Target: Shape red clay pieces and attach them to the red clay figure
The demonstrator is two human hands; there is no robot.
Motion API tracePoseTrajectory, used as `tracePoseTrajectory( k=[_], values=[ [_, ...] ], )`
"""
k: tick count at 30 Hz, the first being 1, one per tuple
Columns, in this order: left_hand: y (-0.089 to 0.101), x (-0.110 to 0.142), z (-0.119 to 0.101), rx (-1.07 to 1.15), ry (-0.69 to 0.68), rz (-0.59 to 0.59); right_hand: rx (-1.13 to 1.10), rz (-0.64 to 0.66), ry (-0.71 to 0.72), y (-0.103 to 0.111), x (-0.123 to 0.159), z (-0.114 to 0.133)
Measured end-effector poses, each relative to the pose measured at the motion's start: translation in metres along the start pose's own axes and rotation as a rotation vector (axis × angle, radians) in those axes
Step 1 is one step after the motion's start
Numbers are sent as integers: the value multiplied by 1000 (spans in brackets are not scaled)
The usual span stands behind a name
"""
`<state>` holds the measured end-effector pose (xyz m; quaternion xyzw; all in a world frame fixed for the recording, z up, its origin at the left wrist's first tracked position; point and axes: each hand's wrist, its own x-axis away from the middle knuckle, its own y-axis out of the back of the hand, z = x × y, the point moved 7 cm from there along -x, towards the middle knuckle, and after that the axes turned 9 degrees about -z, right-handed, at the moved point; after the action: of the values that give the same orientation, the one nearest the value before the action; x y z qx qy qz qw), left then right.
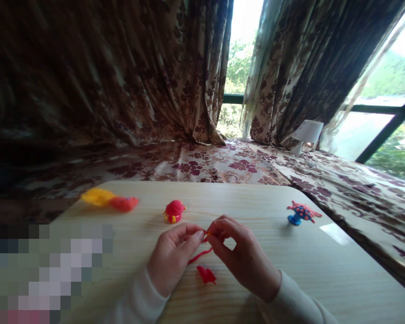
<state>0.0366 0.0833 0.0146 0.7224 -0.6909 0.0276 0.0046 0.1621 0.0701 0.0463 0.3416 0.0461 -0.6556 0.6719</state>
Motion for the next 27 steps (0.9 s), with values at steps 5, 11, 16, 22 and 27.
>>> tracePoseTrajectory(
  k=[5,11,16,22,27],
  values=[
    [1,-1,1,-18,-21,6,-11,2,-3,0,2,-1],
    [5,-3,3,-62,-37,-22,-25,-31,-13,2,2,-5],
    [3,-1,1,-72,-41,-18,22,-24,15,0,3,-3],
    [2,-1,0,-105,-59,-10,16,3,17,-1,1,-1],
    [5,-1,0,-219,-140,-20,8,3,10,-2,1,-2]
  ],
)
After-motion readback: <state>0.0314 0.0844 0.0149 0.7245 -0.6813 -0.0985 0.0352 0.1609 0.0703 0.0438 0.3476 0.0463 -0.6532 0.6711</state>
